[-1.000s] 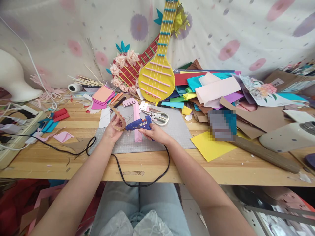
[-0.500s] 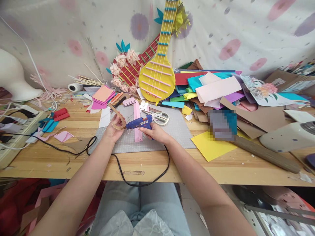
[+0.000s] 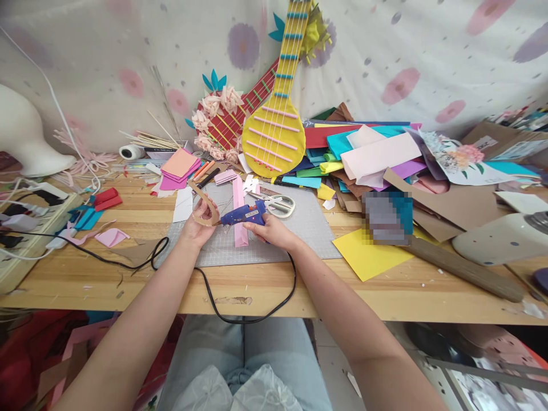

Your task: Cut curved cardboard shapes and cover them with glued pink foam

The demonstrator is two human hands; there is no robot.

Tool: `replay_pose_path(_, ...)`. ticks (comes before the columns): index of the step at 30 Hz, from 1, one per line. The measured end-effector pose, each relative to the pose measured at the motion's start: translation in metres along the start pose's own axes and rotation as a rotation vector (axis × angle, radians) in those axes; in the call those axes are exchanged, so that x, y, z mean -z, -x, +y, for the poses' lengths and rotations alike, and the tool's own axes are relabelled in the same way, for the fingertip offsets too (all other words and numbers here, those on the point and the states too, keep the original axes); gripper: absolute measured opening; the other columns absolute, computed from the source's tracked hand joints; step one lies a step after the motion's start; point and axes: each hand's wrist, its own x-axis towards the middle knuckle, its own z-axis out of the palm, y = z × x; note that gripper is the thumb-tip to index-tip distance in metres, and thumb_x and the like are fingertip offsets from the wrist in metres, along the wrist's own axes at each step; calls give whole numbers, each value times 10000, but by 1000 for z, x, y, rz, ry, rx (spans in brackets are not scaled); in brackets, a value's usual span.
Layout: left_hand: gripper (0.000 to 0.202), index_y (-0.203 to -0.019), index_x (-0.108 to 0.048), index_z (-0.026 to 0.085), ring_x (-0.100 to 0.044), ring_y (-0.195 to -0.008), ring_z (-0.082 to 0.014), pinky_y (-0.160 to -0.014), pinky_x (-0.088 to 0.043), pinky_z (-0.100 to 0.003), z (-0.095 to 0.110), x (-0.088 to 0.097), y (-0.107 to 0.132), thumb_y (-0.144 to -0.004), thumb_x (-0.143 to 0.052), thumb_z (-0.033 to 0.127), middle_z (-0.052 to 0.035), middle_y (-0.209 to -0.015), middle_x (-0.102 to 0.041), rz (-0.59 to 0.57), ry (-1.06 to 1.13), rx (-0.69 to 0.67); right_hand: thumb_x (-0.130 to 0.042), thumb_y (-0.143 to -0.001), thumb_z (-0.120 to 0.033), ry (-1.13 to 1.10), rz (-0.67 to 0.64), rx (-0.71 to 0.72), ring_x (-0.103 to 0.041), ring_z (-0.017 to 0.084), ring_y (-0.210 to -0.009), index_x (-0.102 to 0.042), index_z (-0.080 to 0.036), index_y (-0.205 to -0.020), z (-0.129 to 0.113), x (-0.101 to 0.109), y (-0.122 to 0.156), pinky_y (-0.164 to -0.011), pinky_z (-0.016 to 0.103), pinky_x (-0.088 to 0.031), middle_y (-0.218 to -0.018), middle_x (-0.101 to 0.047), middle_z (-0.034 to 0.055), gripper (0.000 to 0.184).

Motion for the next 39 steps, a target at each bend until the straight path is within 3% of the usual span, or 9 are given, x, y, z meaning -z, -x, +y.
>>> replay_pose_path(30, 103, -823, -656, 161, -589, -589, -48, -575, -467, -167, -4, -7, 8, -765, -609, 90, 23, -689, -640, -7, -45, 75, -581, -699, -614, -7, 122, -71, -384, 78, -420, -403, -199, -615, 3, 3, -1, -458, 244, -294, -430, -449, -49, 460)
replay_pose_path(39, 134, -837, -658, 119, -596, -588, -58, -593, -493, -181, -6, -4, 12, -841, -526, 140, -13, -705, -666, -23, -54, 201, -617, -693, -550, -118, 112, -64, -445, 90, -483, -592, -139, -794, -8, 12, 8, -477, 238, -327, -523, -505, -20, 424)
